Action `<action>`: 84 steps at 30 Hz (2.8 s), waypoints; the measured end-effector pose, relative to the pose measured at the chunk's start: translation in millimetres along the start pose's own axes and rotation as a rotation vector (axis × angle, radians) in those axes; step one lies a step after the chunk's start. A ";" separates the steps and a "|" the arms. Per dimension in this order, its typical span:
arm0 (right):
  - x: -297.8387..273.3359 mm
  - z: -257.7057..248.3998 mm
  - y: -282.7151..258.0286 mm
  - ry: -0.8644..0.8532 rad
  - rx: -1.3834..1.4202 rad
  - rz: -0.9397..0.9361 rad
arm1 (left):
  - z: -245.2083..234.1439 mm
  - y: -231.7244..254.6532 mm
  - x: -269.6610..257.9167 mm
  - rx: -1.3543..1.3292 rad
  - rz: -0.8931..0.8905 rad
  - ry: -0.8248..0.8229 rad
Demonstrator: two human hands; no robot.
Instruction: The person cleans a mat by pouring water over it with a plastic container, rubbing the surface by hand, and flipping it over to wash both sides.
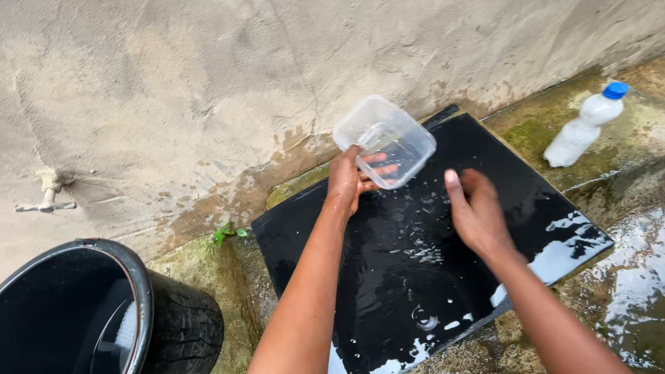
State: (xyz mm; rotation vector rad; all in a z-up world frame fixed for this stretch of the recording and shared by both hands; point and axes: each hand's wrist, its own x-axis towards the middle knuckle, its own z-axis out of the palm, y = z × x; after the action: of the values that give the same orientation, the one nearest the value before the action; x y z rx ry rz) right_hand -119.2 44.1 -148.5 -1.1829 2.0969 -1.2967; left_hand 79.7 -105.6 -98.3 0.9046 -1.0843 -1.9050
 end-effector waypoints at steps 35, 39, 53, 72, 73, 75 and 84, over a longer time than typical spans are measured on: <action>97.4 74.7 -30.5 -0.546 -0.723 -0.699 | -32.7 15.3 13.4 0.161 0.568 0.436; 137.5 -14.4 33.0 -0.346 -0.745 -0.525 | -32.3 -28.6 14.8 0.061 0.293 0.410; 113.1 103.4 -28.4 -0.564 -0.762 -0.646 | -41.6 -80.6 14.3 0.289 0.619 0.471; -0.1 27.1 8.3 0.119 -0.783 -0.028 | -24.3 -79.7 2.2 0.631 0.613 0.523; 1.0 49.6 2.9 0.046 -0.729 -0.126 | -26.1 -80.7 1.3 0.565 0.524 0.526; 5.9 72.3 -2.2 0.070 -0.785 -0.281 | -27.8 -79.2 1.6 0.625 0.566 0.531; -52.8 -88.7 41.8 -0.050 -0.841 0.245 | -20.5 -83.8 0.1 0.783 0.518 0.637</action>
State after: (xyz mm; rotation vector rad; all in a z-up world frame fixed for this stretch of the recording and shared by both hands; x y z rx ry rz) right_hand -170.3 143.0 -146.4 -1.1574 2.7286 -0.2399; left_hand 75.2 -83.1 -181.5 1.3522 -1.4697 -0.6584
